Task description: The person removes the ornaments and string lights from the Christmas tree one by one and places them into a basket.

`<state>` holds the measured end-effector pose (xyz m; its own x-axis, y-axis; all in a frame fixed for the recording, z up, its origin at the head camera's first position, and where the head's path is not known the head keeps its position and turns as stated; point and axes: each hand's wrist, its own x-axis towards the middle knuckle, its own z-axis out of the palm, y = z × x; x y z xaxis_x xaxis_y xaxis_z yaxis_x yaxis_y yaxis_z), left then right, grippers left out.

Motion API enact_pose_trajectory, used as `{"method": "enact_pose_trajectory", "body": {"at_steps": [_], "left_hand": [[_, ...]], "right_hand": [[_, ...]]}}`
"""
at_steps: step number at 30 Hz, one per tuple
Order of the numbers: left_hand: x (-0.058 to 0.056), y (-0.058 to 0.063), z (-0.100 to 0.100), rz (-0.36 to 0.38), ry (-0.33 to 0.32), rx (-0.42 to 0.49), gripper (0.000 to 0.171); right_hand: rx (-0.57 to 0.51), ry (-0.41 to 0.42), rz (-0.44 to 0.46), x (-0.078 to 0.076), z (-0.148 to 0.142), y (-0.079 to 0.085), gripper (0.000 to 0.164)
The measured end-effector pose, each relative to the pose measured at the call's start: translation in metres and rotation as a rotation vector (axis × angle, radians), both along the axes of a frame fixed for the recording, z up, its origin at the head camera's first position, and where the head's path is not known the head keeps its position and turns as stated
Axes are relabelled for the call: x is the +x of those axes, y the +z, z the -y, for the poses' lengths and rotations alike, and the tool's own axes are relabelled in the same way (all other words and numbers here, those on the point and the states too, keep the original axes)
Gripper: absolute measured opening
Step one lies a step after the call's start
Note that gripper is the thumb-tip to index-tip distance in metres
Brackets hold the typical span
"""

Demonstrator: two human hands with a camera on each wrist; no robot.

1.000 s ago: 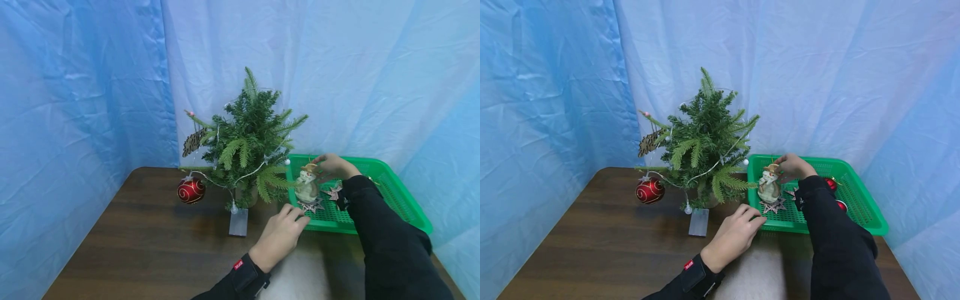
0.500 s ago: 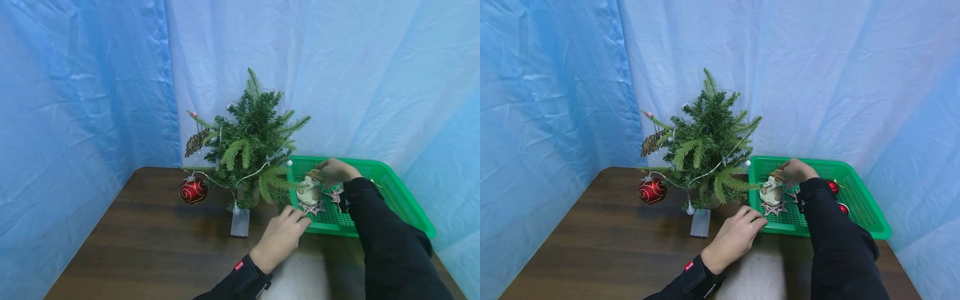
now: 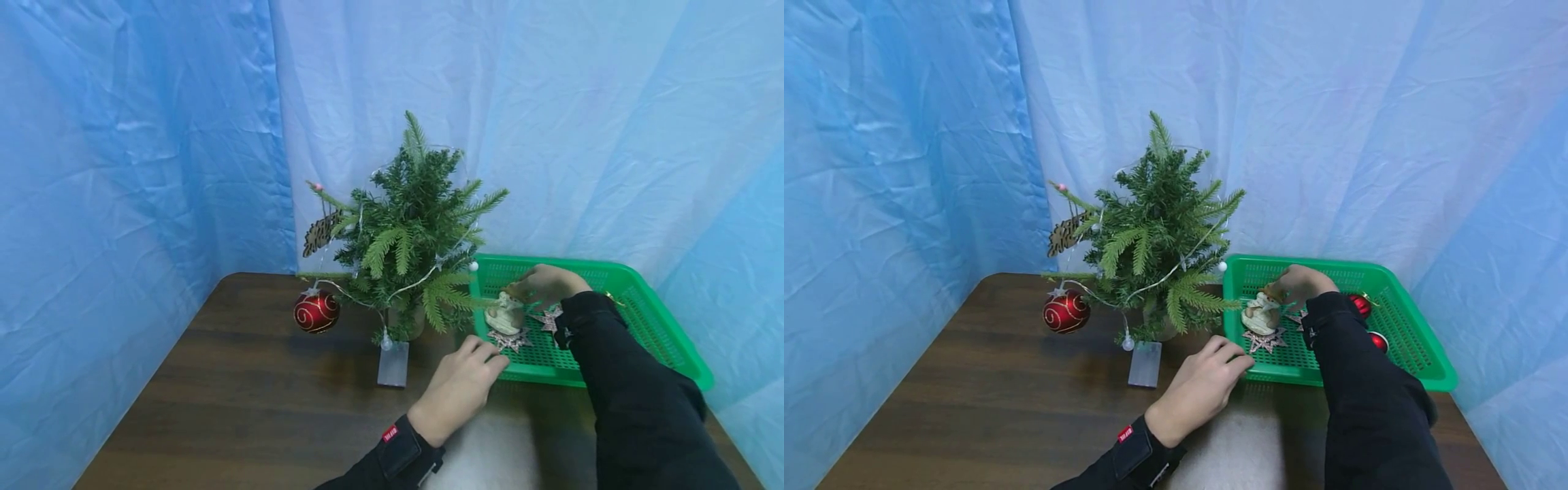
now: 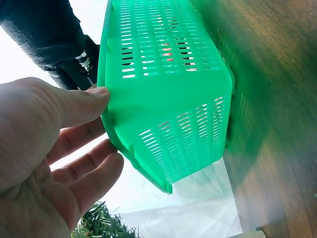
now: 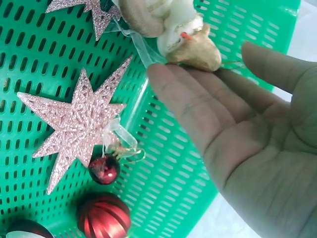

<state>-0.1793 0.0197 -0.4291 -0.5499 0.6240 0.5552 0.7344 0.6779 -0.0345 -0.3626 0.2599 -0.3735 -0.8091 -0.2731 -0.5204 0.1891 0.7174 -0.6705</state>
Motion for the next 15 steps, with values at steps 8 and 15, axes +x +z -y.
{"method": "enact_pose_trajectory", "body": {"at_steps": [8,15], "left_hand": [[0.0004,-0.0006,-0.0003,0.007,0.001,0.002,0.027],[-0.0003,-0.0002,0.0009,0.008,0.0,-0.013,0.026]], "right_hand": [[0.022,-0.002,0.027,0.0006,-0.0016,-0.0009,0.052],[0.032,-0.017,-0.003,-0.0005,-0.0042,-0.0042,0.055]]}}
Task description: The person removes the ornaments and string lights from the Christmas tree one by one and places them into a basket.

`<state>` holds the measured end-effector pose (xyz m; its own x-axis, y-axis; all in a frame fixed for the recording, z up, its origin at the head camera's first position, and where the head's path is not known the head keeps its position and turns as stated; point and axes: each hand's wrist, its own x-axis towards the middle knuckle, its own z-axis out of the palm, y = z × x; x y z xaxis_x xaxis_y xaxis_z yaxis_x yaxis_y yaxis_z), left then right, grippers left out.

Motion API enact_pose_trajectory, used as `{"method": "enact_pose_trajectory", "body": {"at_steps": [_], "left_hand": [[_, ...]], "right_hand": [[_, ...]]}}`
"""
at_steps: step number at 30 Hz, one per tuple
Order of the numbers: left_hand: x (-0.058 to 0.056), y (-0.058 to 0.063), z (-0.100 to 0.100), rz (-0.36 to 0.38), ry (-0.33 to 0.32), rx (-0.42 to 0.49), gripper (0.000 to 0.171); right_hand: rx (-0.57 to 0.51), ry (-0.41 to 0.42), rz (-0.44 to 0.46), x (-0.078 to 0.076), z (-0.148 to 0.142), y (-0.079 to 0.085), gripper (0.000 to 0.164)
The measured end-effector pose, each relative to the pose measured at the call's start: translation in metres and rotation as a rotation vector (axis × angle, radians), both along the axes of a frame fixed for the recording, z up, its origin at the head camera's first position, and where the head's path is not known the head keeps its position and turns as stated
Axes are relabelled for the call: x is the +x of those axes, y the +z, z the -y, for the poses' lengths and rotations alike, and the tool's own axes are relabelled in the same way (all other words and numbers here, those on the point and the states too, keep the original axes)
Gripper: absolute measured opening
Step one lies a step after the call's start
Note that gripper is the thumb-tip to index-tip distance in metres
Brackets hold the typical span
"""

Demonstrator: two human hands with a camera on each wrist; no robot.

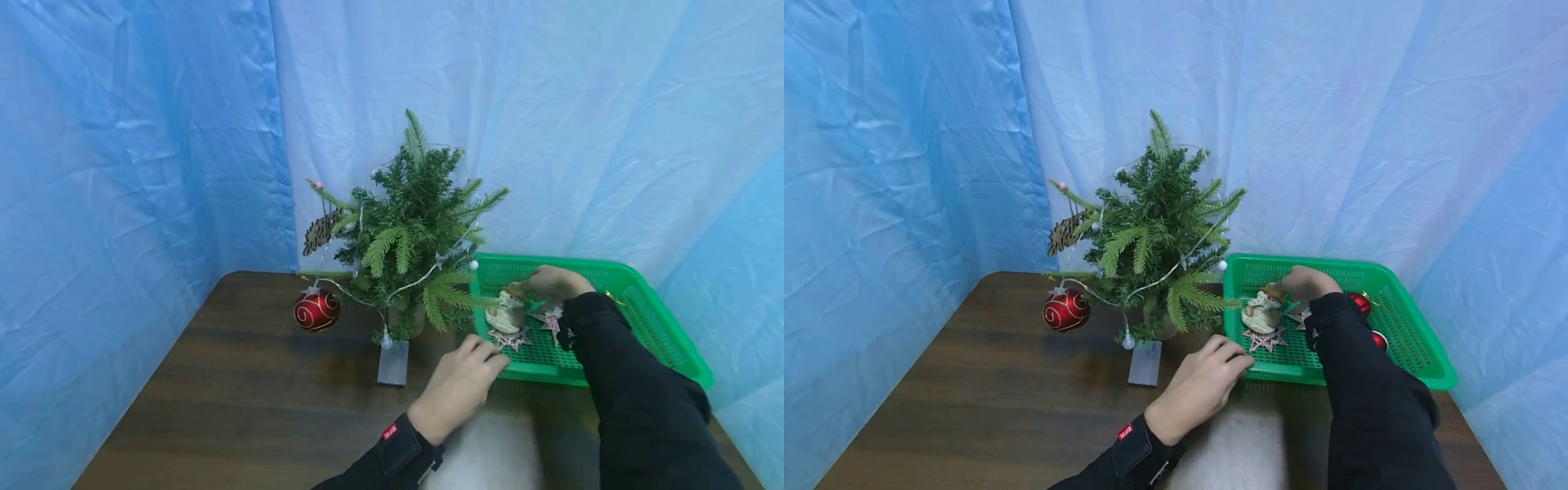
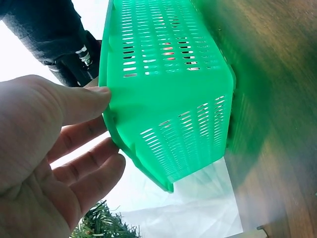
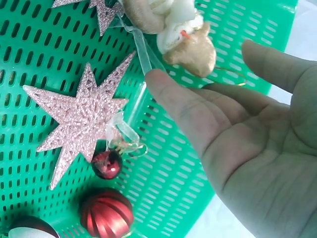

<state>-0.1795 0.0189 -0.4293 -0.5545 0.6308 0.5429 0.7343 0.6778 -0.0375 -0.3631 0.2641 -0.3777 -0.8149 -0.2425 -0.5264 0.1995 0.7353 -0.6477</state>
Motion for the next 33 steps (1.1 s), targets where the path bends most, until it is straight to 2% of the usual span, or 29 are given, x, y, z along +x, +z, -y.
{"method": "enact_pose_trajectory", "body": {"at_steps": [3,8,11,15,19,24,27,33], "left_hand": [[0.0,0.001,0.001,-0.005,0.002,-0.007,0.026],[0.003,0.007,0.002,-0.016,-0.02,0.006,0.025],[0.006,0.014,0.004,0.001,-0.062,0.02,0.022],[0.014,0.025,0.008,0.043,-0.136,0.045,0.02],[0.023,0.038,0.014,0.055,-0.208,0.067,0.019],[0.033,0.055,0.028,0.058,-0.277,0.102,0.02],[0.036,0.063,0.04,0.061,-0.318,0.143,0.02],[0.039,0.079,0.071,0.003,-0.375,0.216,0.019]], "right_hand": [[-0.01,0.001,0.0,0.001,0.0,0.001,0.054],[0.01,0.094,-0.054,0.007,0.0,0.01,0.05],[-0.009,0.098,-0.071,0.011,0.0,0.015,0.053],[-0.06,0.076,-0.092,0.015,-0.001,0.023,0.066],[-0.111,0.099,-0.18,0.025,-0.001,0.04,0.068],[-0.203,0.073,-0.309,0.049,0.001,0.063,0.069],[-0.211,0.049,-0.423,0.069,0.002,0.072,0.069],[-0.206,0.02,-0.651,0.112,0.004,0.082,0.06]]}}
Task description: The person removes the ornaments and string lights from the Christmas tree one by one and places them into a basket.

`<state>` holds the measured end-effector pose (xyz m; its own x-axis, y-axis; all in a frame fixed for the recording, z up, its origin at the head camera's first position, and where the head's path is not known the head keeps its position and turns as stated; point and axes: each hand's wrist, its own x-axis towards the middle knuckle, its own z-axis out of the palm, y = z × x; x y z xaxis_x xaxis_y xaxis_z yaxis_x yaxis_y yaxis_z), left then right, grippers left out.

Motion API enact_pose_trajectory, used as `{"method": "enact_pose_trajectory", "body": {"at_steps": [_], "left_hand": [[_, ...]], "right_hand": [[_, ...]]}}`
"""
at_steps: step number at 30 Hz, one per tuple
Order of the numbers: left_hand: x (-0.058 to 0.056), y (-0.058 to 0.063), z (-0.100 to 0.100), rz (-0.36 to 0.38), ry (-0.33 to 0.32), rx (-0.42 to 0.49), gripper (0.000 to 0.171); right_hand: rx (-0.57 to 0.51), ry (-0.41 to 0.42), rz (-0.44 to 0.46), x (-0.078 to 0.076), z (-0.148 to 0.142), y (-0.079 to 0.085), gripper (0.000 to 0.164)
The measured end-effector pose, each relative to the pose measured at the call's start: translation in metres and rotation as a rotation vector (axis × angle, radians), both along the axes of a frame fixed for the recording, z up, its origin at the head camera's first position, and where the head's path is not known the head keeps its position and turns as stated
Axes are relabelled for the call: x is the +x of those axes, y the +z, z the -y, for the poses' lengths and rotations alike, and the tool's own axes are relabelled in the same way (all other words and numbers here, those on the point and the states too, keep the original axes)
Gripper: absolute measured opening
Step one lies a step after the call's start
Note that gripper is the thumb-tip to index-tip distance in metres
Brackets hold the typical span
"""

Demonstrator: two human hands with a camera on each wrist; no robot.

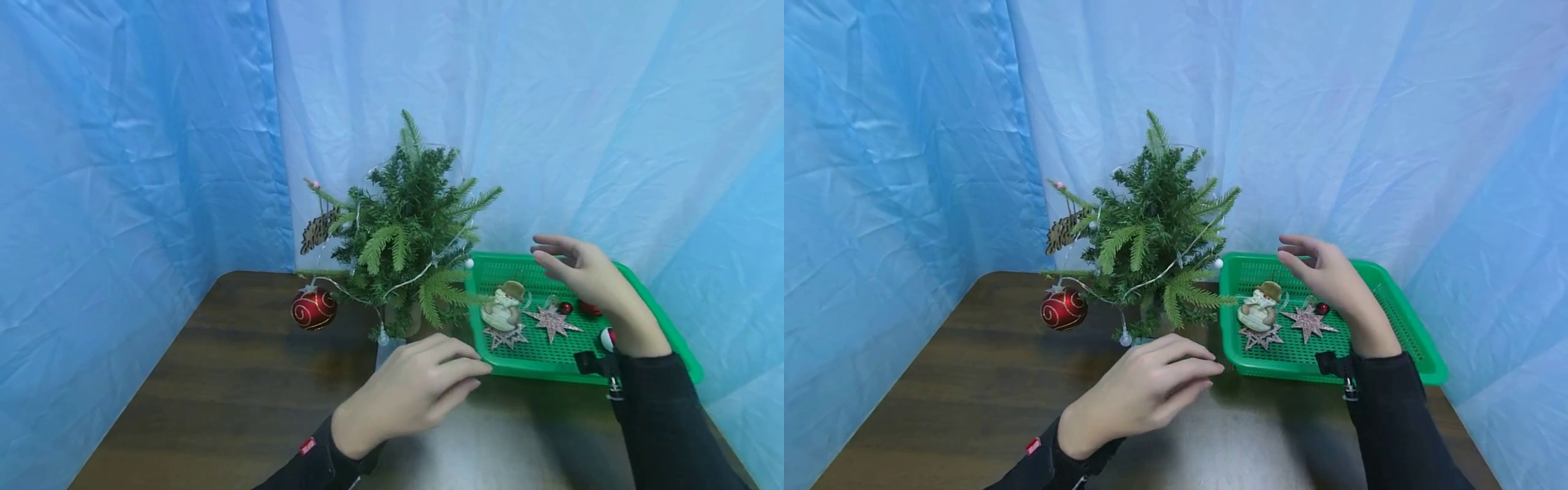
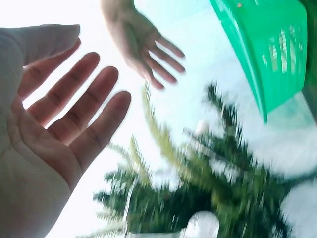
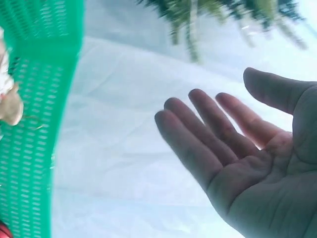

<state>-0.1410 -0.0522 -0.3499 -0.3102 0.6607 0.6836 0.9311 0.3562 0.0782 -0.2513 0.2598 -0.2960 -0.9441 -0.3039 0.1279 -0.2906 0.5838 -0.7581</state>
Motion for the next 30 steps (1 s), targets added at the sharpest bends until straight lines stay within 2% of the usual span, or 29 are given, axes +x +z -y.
{"method": "enact_pose_trajectory", "body": {"at_steps": [5,8,11,14,17,21,25,30], "left_hand": [[-0.002,0.01,0.03,0.021,-0.049,0.092,0.02],[-0.006,0.014,0.051,0.026,-0.053,0.157,0.021],[-0.014,0.017,0.076,0.017,-0.026,0.238,0.021],[-0.023,0.02,0.105,0.004,0.05,0.323,0.021],[-0.03,0.018,0.133,0.015,0.171,0.393,0.024],[-0.038,0.009,0.162,0.05,0.326,0.47,0.031],[-0.048,-0.002,0.18,0.093,0.434,0.495,0.03],[-0.059,-0.013,0.189,0.161,0.497,0.511,0.029]], "right_hand": [[0.019,-0.076,-0.181,0.034,0.003,0.0,0.047],[-0.009,-0.105,-0.267,0.054,0.007,-0.003,0.038],[-0.06,-0.088,-0.317,0.072,0.012,-0.006,0.031],[-0.101,-0.014,-0.341,0.088,0.02,-0.009,0.03],[-0.138,0.092,-0.333,0.101,0.03,-0.009,0.032],[-0.189,0.278,-0.343,0.111,0.051,-0.011,0.038],[-0.188,0.462,-0.306,0.113,0.077,-0.014,0.043],[-0.114,0.584,-0.212,0.108,0.108,-0.017,0.04]]}}
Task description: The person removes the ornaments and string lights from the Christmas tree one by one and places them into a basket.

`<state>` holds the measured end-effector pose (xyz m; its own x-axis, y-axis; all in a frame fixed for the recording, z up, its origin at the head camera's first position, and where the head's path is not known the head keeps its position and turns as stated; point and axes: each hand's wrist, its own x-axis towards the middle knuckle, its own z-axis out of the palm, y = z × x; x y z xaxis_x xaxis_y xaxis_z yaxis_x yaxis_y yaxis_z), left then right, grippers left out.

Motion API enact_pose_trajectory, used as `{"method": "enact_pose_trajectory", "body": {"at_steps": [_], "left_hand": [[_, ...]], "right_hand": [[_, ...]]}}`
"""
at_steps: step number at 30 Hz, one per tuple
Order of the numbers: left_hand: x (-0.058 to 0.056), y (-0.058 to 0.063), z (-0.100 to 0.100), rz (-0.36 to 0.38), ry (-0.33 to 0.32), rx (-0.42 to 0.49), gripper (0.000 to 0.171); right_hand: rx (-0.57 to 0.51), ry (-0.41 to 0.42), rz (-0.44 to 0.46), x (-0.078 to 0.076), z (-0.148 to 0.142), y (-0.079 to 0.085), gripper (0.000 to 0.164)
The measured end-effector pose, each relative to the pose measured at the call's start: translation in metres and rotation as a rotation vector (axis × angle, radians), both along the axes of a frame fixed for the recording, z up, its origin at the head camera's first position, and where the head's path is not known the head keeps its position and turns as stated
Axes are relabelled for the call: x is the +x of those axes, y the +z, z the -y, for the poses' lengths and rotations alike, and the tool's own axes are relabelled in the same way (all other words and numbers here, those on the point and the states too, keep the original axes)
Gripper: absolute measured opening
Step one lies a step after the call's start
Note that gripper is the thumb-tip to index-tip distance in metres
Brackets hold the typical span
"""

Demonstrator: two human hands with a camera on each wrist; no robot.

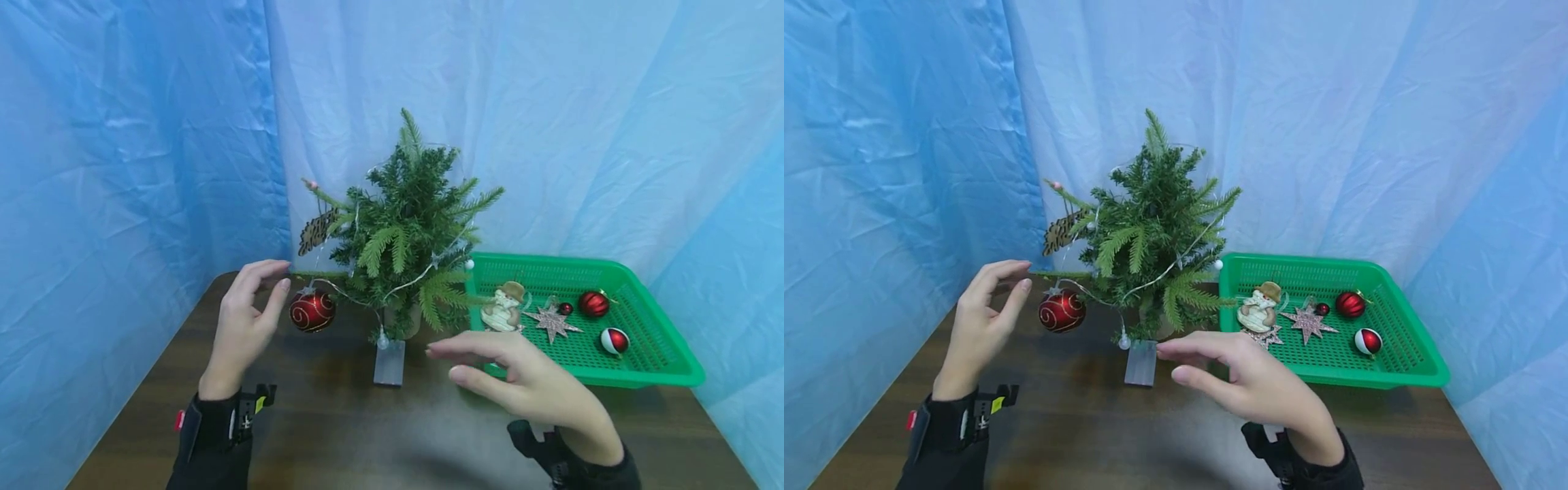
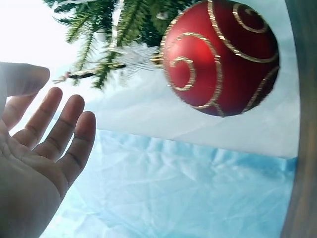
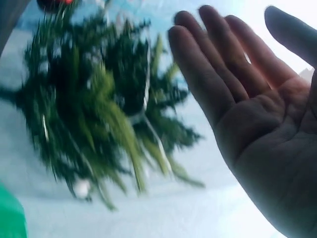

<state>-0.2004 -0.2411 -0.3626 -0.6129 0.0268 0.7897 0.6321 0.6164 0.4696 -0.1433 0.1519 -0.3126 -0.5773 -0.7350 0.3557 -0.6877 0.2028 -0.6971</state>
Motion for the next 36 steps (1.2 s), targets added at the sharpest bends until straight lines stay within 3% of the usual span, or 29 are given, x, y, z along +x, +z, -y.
{"method": "enact_pose_trajectory", "body": {"at_steps": [4,9,14,17,24,31,36], "left_hand": [[-0.007,-0.007,0.003,0.048,0.005,0.045,0.03],[-0.013,-0.014,0.008,0.163,-0.024,0.07,0.033],[-0.019,-0.021,0.011,0.251,-0.086,0.072,0.039],[-0.021,-0.024,0.012,0.286,-0.111,0.077,0.04],[-0.021,-0.027,0.01,0.331,-0.105,0.062,0.041],[-0.022,-0.028,0.006,0.363,-0.108,0.049,0.044],[-0.022,-0.028,0.005,0.369,-0.108,0.066,0.044]], "right_hand": [[0.031,0.099,0.087,-0.003,0.023,-0.005,0.038],[0.112,0.163,0.208,-0.007,0.058,-0.021,0.046],[0.311,0.218,0.252,-0.021,0.1,-0.054,0.065],[0.314,0.154,0.327,-0.033,0.126,-0.079,0.074],[0.08,-0.134,0.498,-0.055,0.178,-0.107,0.098],[-0.261,-0.252,0.602,-0.071,0.217,-0.125,0.106],[-0.393,-0.293,0.653,-0.078,0.222,-0.141,0.102]]}}
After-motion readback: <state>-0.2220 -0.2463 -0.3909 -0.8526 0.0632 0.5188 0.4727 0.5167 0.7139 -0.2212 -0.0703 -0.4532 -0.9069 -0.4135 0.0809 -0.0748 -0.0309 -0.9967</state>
